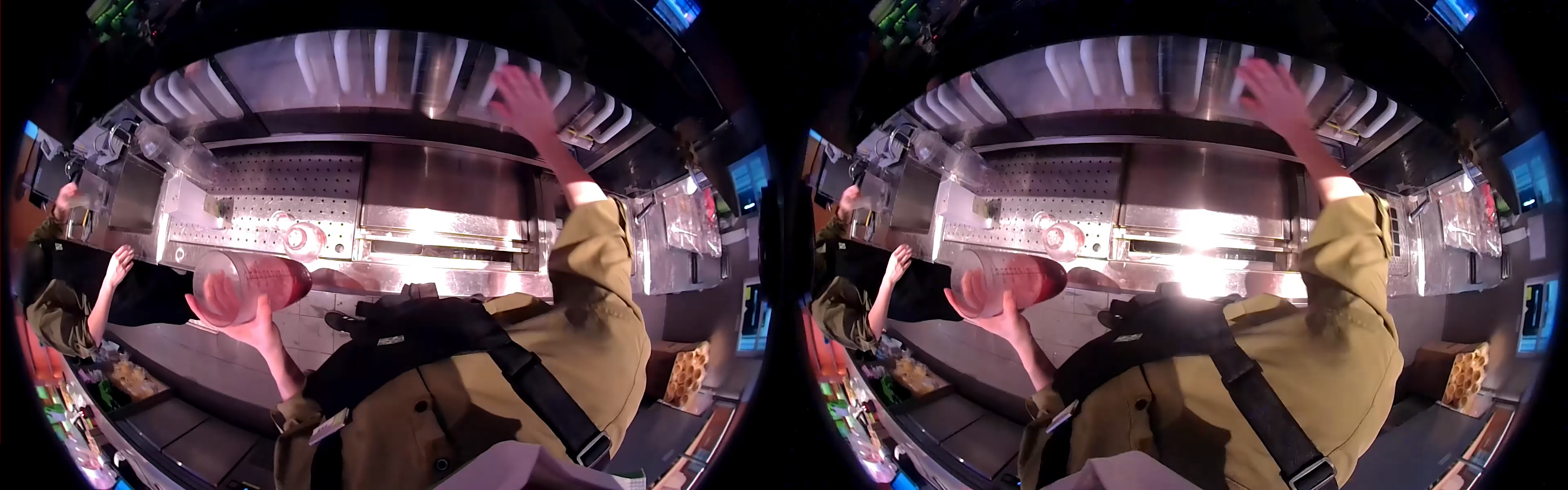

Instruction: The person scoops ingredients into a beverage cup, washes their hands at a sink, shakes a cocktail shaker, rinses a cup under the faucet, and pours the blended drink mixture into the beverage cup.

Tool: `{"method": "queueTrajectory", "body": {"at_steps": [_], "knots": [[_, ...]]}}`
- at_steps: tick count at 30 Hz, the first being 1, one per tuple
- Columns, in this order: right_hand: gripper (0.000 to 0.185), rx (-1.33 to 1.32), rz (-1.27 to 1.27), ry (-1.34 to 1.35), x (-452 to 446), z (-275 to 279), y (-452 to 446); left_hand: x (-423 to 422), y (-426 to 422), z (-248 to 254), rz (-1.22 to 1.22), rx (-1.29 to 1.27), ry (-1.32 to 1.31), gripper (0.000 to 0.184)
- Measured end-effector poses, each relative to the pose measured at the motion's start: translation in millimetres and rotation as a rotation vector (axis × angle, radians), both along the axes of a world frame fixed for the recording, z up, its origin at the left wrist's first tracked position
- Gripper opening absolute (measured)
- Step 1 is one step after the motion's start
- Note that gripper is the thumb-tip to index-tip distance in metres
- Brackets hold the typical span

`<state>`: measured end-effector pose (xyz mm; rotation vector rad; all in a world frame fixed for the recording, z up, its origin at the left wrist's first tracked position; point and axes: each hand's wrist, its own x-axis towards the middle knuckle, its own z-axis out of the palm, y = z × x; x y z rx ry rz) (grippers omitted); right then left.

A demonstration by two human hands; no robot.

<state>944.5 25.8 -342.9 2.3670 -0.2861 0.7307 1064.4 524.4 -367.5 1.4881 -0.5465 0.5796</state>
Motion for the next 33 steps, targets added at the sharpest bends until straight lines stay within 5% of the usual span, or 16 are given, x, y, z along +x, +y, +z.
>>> {"method": "queueTrajectory", "body": {"at_steps": [4,9,13,17,21,27,33], "knots": [[0.057,-0.063,-0.355,0.025,-92,-10,-49,2,3,-4,-0.018,-0.036,0.016,0.095],[0.059,0.034,-0.309,-0.125,-114,-7,-26,-2,5,-5,-0.037,-0.044,0.01,0.104],[0.055,0.254,0.179,-0.144,-12,7,44,-7,9,-4,-0.111,-0.128,0.113,0.11],[0.051,0.092,0.545,-0.07,124,32,107,-16,10,-7,-0.086,-0.124,0.108,0.112],[0.057,0.0,0.222,-0.12,171,55,116,-26,19,-8,0.025,-0.137,0.185,0.117],[0.061,-0.251,-0.022,-0.245,180,19,83,-14,41,-12,0.079,-0.217,0.285,0.12],[0.058,-0.28,-0.055,-0.276,202,23,102,14,51,-22,0.058,-0.194,0.266,0.115]]}}
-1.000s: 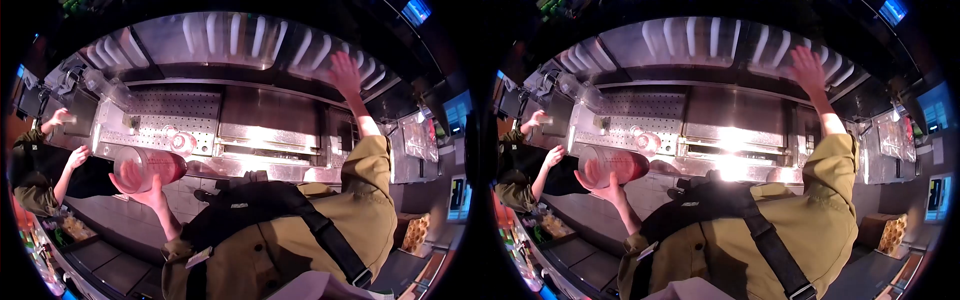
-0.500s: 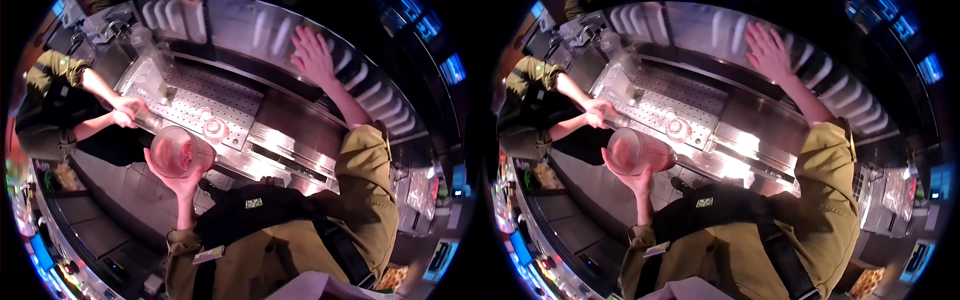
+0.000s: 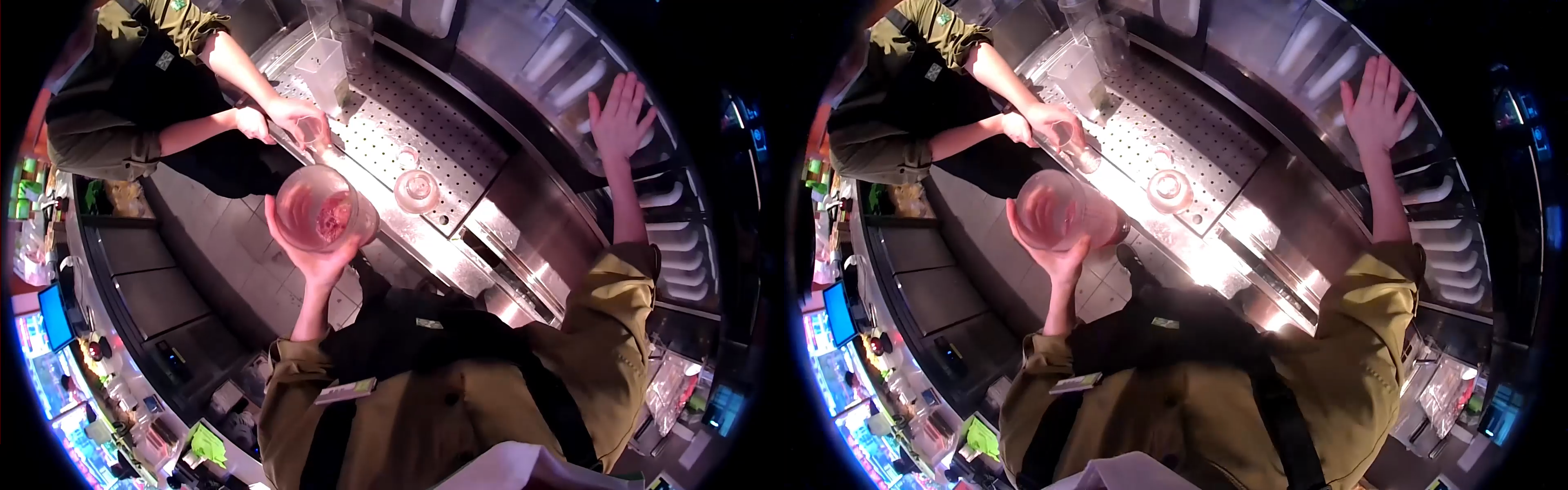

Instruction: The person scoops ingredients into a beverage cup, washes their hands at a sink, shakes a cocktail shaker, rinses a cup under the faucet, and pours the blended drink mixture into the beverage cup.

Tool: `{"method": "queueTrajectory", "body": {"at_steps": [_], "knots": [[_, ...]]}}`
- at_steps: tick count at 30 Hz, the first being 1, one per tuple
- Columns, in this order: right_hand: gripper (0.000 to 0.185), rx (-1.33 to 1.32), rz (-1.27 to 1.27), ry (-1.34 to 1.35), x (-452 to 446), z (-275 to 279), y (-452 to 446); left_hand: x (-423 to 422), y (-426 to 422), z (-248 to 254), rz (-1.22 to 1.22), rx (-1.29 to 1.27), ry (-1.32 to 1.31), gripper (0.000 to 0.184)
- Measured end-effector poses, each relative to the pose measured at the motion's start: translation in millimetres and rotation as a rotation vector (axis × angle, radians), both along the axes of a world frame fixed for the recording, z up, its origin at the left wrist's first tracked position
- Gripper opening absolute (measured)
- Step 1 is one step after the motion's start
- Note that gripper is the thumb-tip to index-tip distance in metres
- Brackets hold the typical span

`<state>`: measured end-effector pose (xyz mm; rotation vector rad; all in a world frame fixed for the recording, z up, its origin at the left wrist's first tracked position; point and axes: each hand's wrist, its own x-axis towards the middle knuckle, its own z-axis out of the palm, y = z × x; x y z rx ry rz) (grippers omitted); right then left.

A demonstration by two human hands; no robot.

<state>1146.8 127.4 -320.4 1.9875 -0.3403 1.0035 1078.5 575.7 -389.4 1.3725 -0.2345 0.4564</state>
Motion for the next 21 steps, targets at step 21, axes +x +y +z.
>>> {"method": "queueTrajectory", "body": {"at_steps": [21], "knots": [[0.058,0.335,0.319,-0.162,39,-37,58,136,109,37,-0.214,1.11,0.214,0.101]]}}
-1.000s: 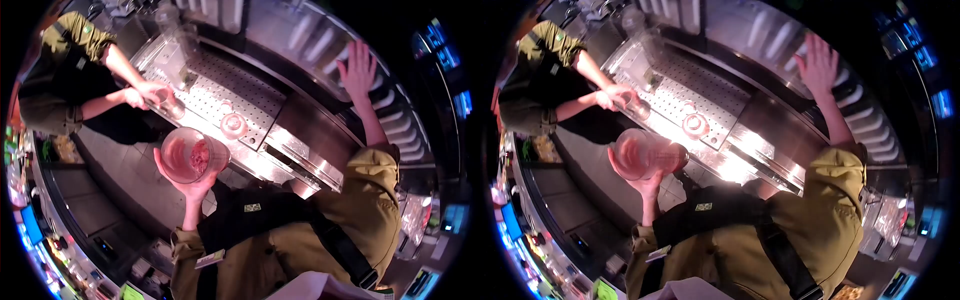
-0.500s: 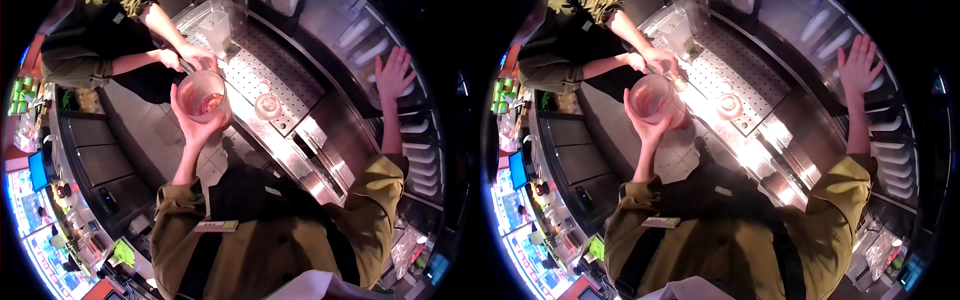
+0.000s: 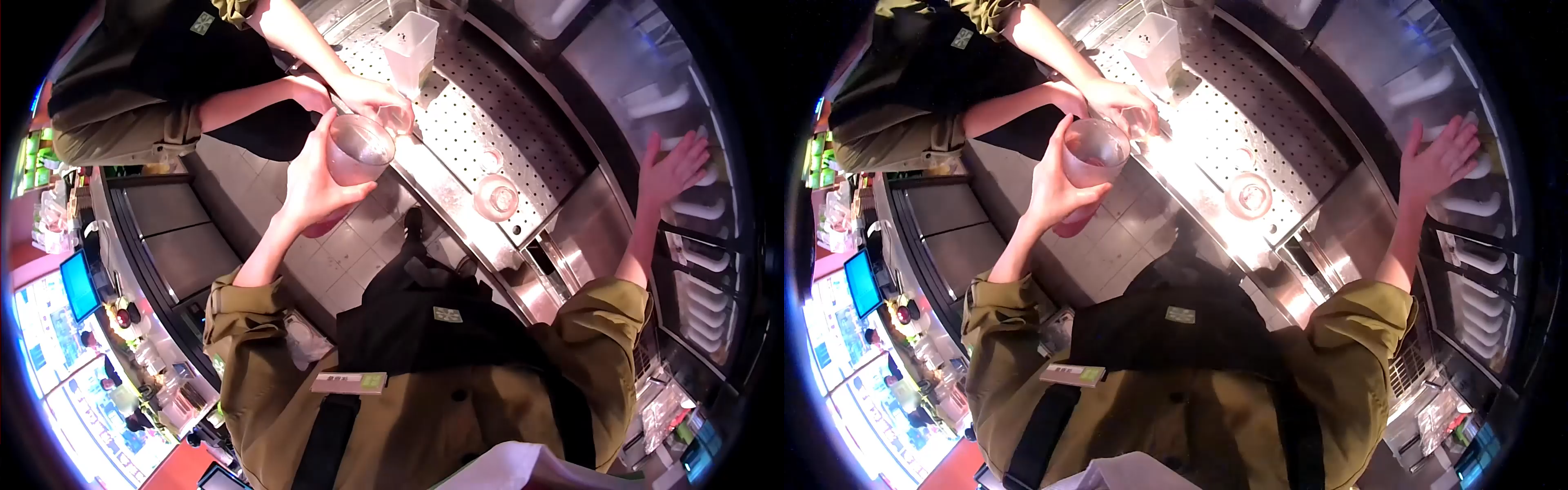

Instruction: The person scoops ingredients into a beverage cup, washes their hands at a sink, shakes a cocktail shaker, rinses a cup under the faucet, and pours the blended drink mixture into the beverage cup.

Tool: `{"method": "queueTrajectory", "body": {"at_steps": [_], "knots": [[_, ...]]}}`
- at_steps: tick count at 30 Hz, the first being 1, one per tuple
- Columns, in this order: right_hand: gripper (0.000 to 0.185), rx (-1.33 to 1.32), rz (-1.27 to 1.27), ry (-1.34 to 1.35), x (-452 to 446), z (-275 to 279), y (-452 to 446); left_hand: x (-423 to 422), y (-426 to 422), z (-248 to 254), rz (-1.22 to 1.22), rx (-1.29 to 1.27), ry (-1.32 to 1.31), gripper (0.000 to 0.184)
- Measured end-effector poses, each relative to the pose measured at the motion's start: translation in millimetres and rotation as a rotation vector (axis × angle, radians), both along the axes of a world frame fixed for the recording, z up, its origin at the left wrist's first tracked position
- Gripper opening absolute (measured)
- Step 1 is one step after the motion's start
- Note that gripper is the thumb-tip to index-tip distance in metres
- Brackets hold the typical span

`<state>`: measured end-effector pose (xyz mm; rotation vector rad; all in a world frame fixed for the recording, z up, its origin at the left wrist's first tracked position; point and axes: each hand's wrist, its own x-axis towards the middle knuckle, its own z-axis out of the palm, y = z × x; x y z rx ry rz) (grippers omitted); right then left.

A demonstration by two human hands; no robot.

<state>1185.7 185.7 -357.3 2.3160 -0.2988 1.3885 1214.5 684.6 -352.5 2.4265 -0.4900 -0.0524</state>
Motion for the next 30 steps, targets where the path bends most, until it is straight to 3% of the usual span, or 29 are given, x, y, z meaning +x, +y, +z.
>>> {"method": "queueTrajectory", "body": {"at_steps": [14,30], "knots": [[0.07,0.042,-0.034,0.022,7,-13,-8,47,3,25,-0.193,0.109,0.245,0.098],[0.073,0.075,-0.028,0.007,9,-17,-8,54,2,29,-0.266,0.237,0.186,0.1]]}}
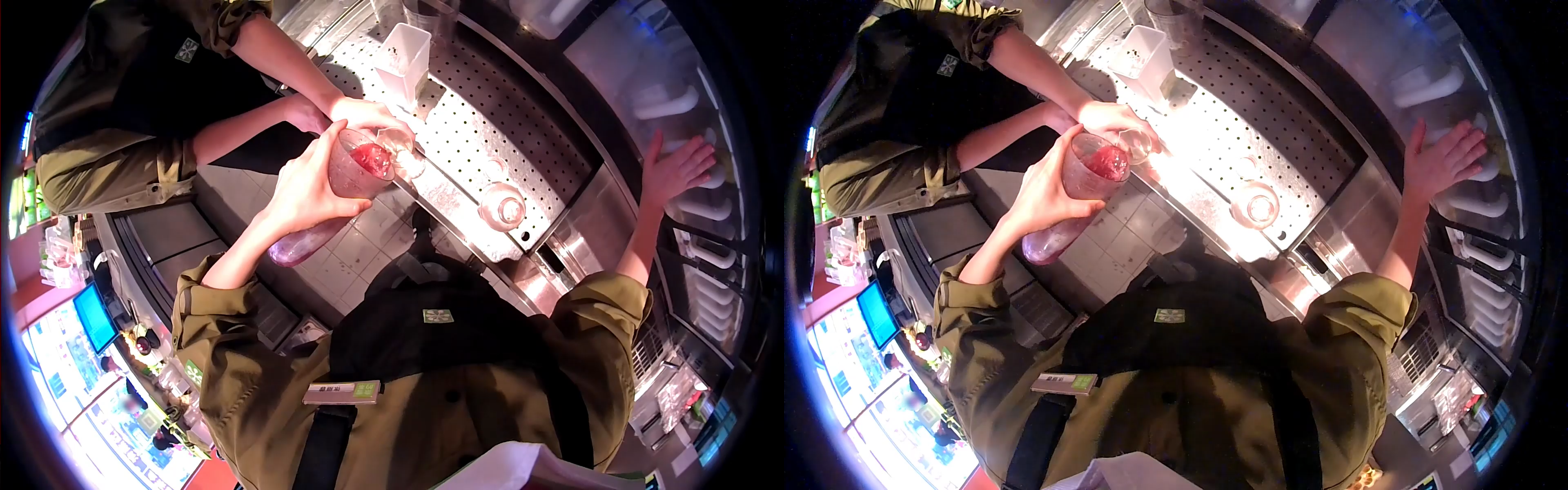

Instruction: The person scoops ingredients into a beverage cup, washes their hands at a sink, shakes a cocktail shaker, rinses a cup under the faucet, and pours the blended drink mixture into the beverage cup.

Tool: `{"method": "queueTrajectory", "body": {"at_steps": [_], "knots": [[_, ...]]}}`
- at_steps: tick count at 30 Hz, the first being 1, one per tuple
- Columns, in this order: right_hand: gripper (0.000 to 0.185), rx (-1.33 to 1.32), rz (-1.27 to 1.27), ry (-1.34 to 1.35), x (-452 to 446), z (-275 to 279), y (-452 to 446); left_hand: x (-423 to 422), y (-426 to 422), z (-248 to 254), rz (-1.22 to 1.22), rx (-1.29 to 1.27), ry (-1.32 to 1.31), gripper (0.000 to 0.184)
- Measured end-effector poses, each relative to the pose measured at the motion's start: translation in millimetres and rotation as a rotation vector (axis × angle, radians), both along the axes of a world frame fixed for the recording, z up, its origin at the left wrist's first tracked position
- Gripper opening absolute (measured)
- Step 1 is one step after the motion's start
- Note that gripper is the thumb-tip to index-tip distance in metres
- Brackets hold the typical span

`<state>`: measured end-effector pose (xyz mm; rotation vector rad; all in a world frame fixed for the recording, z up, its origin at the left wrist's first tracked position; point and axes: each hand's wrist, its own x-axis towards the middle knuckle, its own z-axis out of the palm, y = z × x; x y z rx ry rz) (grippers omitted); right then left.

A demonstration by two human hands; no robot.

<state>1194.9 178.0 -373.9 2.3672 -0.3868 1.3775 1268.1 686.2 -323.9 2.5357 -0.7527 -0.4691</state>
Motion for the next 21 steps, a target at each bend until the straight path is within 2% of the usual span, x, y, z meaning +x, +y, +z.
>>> {"method": "queueTrajectory", "body": {"at_steps": [21], "knots": [[0.075,-0.009,-0.012,0.0,1.1,-3.0,-5.7,2.5,-5.2,1.8,-0.011,0.015,-0.011,0.098]]}}
